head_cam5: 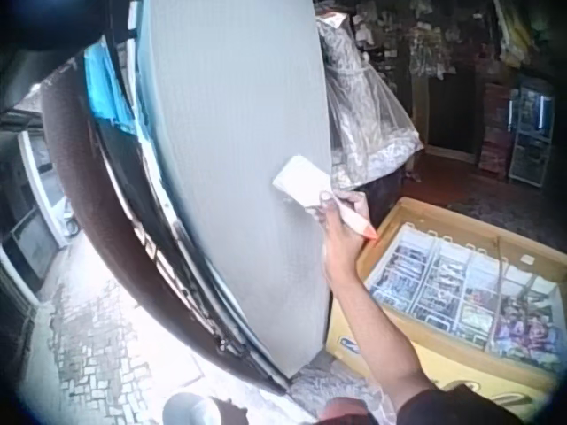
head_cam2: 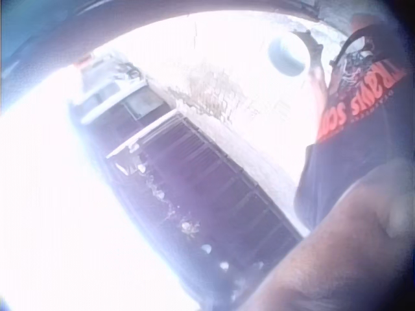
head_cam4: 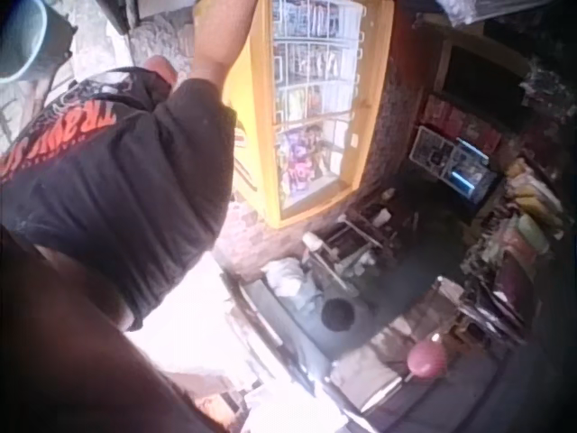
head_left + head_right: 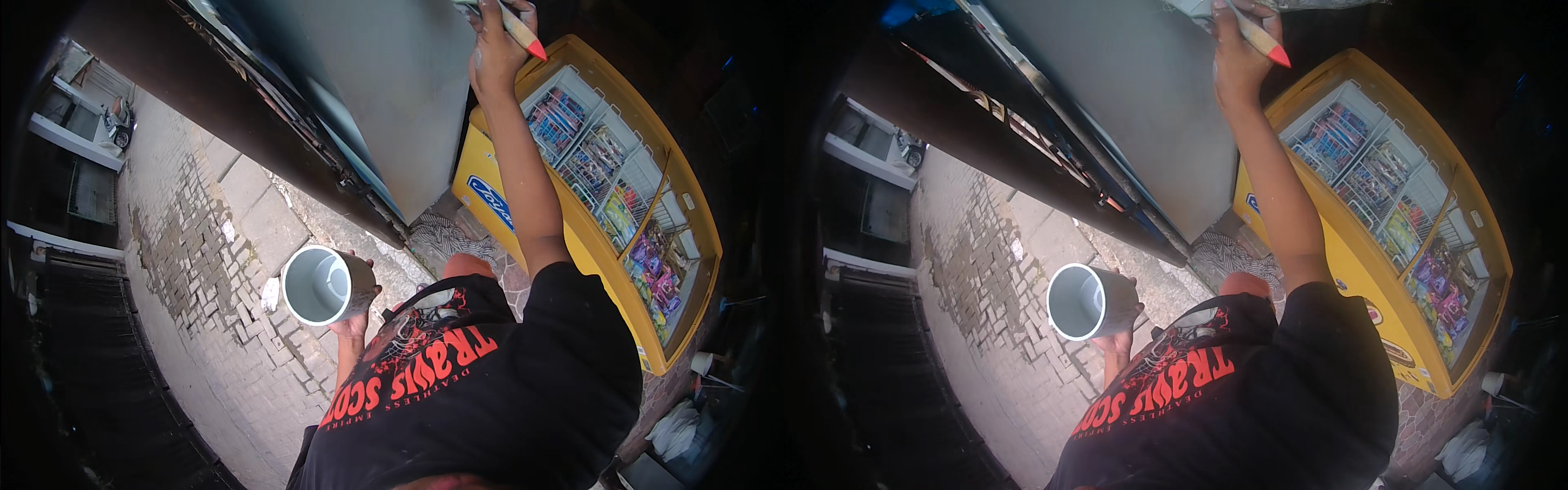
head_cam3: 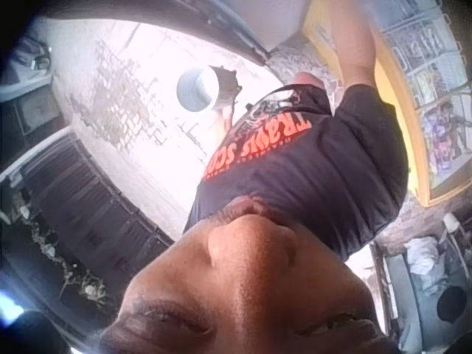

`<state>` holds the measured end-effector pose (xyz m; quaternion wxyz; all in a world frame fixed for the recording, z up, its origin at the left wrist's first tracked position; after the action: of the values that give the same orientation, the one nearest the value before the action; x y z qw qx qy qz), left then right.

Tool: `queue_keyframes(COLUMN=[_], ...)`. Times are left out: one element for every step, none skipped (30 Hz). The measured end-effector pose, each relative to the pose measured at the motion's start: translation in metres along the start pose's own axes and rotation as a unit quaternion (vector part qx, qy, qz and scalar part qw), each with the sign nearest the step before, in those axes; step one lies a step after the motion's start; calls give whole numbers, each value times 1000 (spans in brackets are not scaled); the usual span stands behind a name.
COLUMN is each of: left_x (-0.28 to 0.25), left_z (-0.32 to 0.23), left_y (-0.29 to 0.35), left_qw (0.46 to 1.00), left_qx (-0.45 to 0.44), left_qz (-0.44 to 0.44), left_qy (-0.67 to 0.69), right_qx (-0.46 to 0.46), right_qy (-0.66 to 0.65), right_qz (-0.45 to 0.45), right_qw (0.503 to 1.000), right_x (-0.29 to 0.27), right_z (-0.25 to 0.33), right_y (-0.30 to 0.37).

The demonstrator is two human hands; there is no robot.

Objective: The person paints a vertical wall surface with a paintbrush, repeatedly dipping the brush into a small bucket of paint held in the other hand. The person works near a yellow freezer and a metal gate, applying paint in vertical strokes.

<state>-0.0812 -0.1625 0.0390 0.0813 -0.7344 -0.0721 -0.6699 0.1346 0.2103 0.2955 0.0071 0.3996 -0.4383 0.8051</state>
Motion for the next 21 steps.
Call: queue_keyframes(left_x=[-1, 1, 3, 5, 7, 8, 10, 11, 11, 11, 10, 10, 10, 11, 11, 12, 12, 12, 11, 9, 8], left_z=[0, 1, 1, 1, 0, -2, -5, -6, -5, -7, -7, -8, -10, -10, -11, -12, -11, -11, -10, -9, -8], left_y=[0, -1, -2, -2, -1, -1, -1, 1, 1, 1, 1, -1, -1, -3, -4, -7, -9, -11, -13, -14, -15], left_qw=[1000, 1000, 1000, 1000, 1000, 1000, 1000, 999, 999, 999, 999, 999, 999, 999, 999, 998, 998, 998, 997, 997, 997], left_qx=[-2, -11, -18, -20, -19, -18, -19, -19, -19, -21, -26, -33, -39, -52, -53, -58, -62, -66, -70, -73, -70], left_qz=[-21, -11, -5, 1, 0, 0, 6, 12, 20, 17, 13, 10, 2, 10, 5, 13, 18, 23, 14, 3, -6], left_qy=[-11, -3, 1, -1, -5, -8, -17, -22, -27, -18, -16, -15, -16, 6, -7, -11, -12, -5, -1, 3, 15], right_qx=[4, 68, 54, 67, 60, 122, 136, 167, 216, 214, 254, 307, 315, 335, 362, 344, 300, 270, 240, 185, 178], right_qy=[-61, 8, -1, -45, -102, -78, -83, -41, 10, 11, 39, 72, 123, 179, 242, 210, 177, 145, 120, 78, 53], right_qz=[13, -112, -104, -103, -73, -163, -187, -234, -292, -336, -358, -396, -376, -371, -382, -380, -351, -331, -291, -220, -216], right_qw=[998, 991, 993, 991, 990, 976, 969, 957, 932, 917, 898, 862, 863, 847, 815, 833, 870, 893, 918, 954, 959], right_x=[12, 10, 13, 8, 1, -26, -48, -77, -109, -137, -162, -184, -198, -204, -203, -191, -172, -150, -125, -95, -73], right_z=[-6, -25, -36, -50, -64, -84, -101, -113, -121, -125, -127, -126, -119, -110, -99, -91, -85, -76, -67, -58, -53], right_y=[-19, -35, -35, -22, -2, 31, 71, 116, 162, 202, 238, 266, 279, 286, 287, 274, 249, 222, 192, 159, 132])
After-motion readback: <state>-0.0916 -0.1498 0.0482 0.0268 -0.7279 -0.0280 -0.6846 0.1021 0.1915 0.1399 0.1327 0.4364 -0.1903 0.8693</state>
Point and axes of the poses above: each hand's wrist, its own y-axis away from the middle knuckle, its own x-axis out of the palm, z = x × y, the point moved 5 cm from there along -y, towards the middle knuckle, and after that the axes turned 2 degrees about z, right-handed, at the moved point
